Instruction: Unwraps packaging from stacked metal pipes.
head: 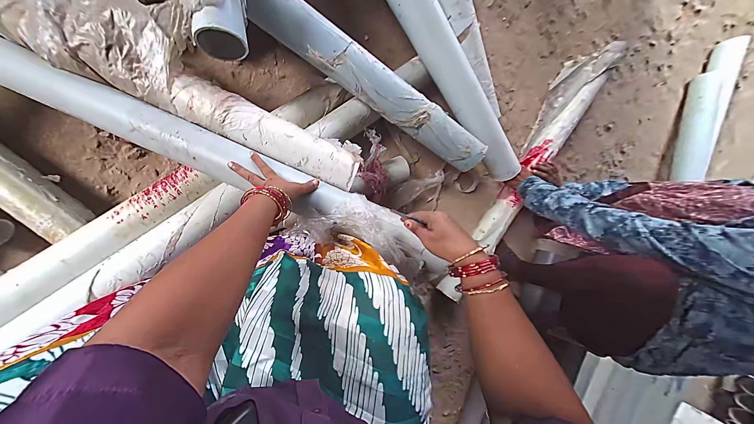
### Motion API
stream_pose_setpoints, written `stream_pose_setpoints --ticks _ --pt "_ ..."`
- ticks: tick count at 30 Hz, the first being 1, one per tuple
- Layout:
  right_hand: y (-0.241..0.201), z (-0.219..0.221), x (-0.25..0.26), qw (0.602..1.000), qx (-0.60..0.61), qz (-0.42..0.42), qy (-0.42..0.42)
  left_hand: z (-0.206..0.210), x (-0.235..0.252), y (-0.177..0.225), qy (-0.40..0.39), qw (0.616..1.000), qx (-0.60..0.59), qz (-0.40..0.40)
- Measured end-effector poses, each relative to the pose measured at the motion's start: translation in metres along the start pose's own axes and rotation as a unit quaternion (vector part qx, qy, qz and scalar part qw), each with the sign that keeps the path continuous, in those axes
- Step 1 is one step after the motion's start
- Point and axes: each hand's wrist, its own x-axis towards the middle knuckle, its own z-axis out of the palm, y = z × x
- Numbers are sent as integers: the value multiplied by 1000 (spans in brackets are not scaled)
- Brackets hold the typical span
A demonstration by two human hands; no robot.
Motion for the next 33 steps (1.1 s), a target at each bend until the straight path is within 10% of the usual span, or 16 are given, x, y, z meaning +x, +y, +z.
stream_pose_setpoints --ticks 13,18,24,33 --pt "4 -2 19 954 -278 -80 -79 1 5 -8 13 1000 3 23" --pt "26 -39 -26 929 -353 28 -112 0 5 -8 16 999 15 31" --pt "-18 7 7 945 -258 -194 46 -3 6 0 19 999 35 17" --pt "17 -1 -35 927 -360 -37 -99 -7 9 2 7 999 44 16"
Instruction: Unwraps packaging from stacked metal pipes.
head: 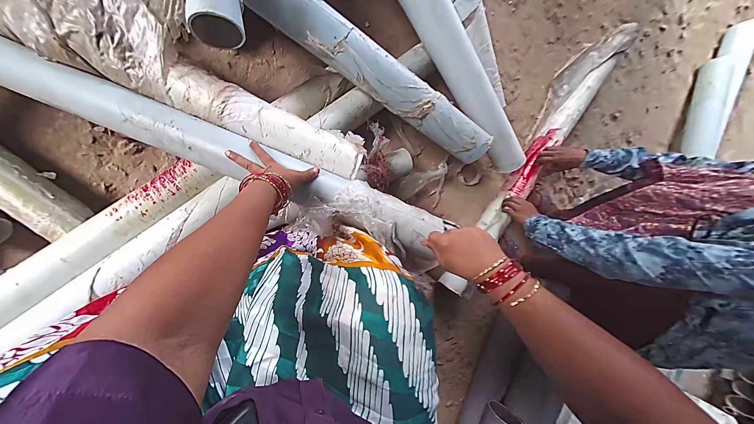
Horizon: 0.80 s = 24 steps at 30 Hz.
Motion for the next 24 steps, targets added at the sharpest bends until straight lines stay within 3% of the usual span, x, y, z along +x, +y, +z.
stream_pose_setpoints --ticks 2,3,5,7,9,12,13,16,20,22,24 --pt "15 -10 -23 996 -36 56 -62 -2 1 5 0 1000 -1 1" --pt "18 -9 -31 998 -40 40 -4 -3 1 6 0 1000 1 1" --pt "8 -7 -27 981 -30 -42 188 -3 -1 6 -7 1000 3 2" --pt "-25 -12 5 955 -1 -95 281 -4 -1 8 -4 1000 -1 4" --pt "-62 -14 43 956 24 -111 269 -5 -1 7 -4 1000 -6 1" --pt "-89 -12 67 991 32 -58 114 -8 -1 7 -9 1000 -7 -5" --pt "-84 -3 63 993 30 -44 102 -9 -1 7 -14 1000 -6 -6" --pt "-41 34 27 981 -14 -38 192 -12 -1 9 -26 1000 15 -3" --pt "8 28 -26 993 -50 5 111 -15 -2 12 -28 999 21 -1" --pt "10 16 -23 973 -57 -29 223 -13 -2 11 -26 1000 17 -2" --pt "-7 -5 4 957 -28 -51 284 -12 -2 11 -27 999 21 1"
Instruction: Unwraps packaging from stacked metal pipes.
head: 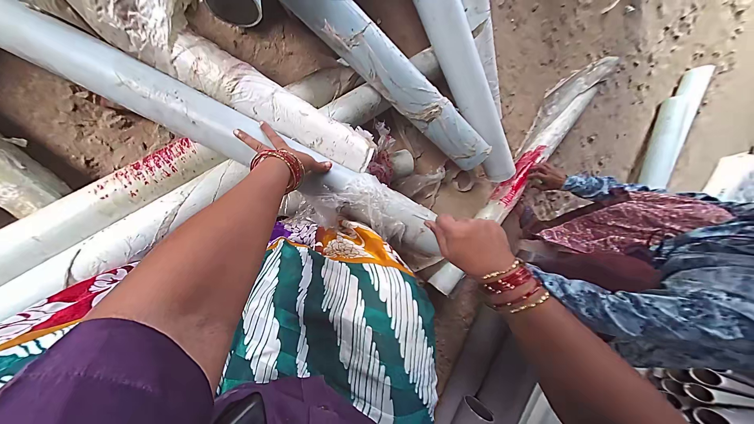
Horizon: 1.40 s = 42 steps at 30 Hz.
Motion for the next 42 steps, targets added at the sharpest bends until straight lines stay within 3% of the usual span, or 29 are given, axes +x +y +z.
stream_pose_setpoints --ticks 2,4,5,8,10,12,13,15,16,18,22,24,27,30,31,33,34,36,38,42 --pt "-19 10 47 999 41 -5 4 0 1 -2 6 1000 -1 7" --pt "-38 20 80 994 72 23 -77 1 3 -3 7 1000 -13 8" --pt "-44 25 84 989 84 42 -116 2 4 -4 9 1000 -15 8" --pt "-30 41 44 992 87 49 -76 2 5 -4 11 1000 -21 11" --pt "-1 31 -3 977 64 86 -186 2 5 -4 4 1000 -21 5" --pt "26 15 -44 918 24 138 -372 2 4 -2 0 1000 -13 6" --pt "36 12 -63 915 19 150 -374 1 4 -1 1 1000 -14 7" --pt "45 14 -79 972 46 136 -184 0 5 -2 6 1000 -22 4" --pt "39 11 -72 981 74 138 -113 3 2 -4 3 1000 -26 1" --pt "19 4 -23 980 125 139 -61 1 -4 -2 4 999 -33 6" --pt "-33 8 90 973 156 97 -137 2 0 -5 14 999 -28 12" --pt "-50 11 111 966 145 85 -197 2 1 -5 13 1000 -24 8" --pt "-40 18 77 960 116 77 -243 3 5 -3 12 1000 -21 6" --pt "-4 7 26 901 38 157 -403 3 7 -1 6 1000 -19 5" --pt "10 5 11 906 44 170 -385 2 8 1 9 1000 -25 6" --pt "25 8 -9 970 130 126 -164 1 10 3 13 999 -34 3" --pt "20 10 -4 973 193 105 -66 2 8 2 11 999 -35 3" --pt "-7 10 32 946 313 81 30 3 5 1 10 999 -43 9" --pt "-35 16 79 940 330 81 28 2 6 -3 12 998 -55 15" --pt "-60 21 144 918 240 244 -203 4 10 -3 9 998 -63 12"
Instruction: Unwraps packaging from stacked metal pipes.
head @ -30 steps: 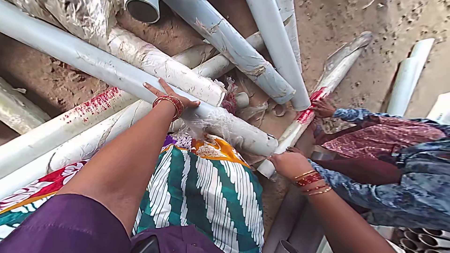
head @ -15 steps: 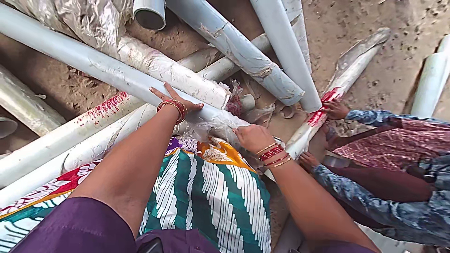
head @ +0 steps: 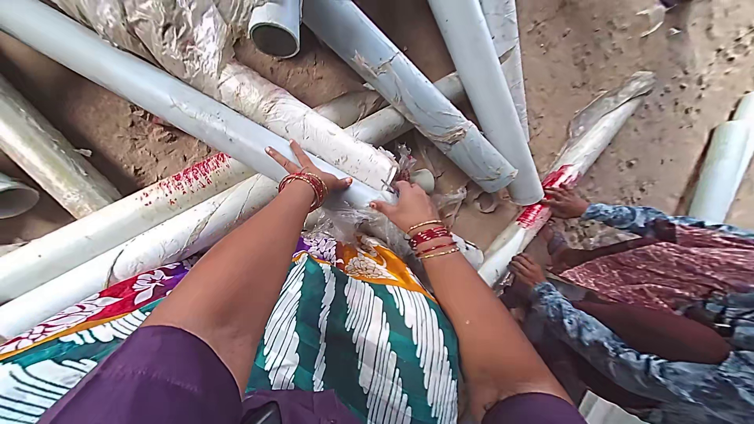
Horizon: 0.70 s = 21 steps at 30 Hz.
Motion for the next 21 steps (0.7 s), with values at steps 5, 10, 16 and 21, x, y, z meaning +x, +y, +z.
stream_pose_setpoints --ticks 5,10,16,21 --pt "-16 2 -3 990 -134 -33 -16 2 5 4 5 1000 -3 -17" --pt "-6 0 -5 990 -123 -61 -23 11 15 3 29 998 -43 -25" --pt "28 17 -35 942 327 76 -22 11 13 -1 33 997 -63 -34" --pt "43 24 -81 830 535 159 0 11 13 -5 39 996 -76 -27"
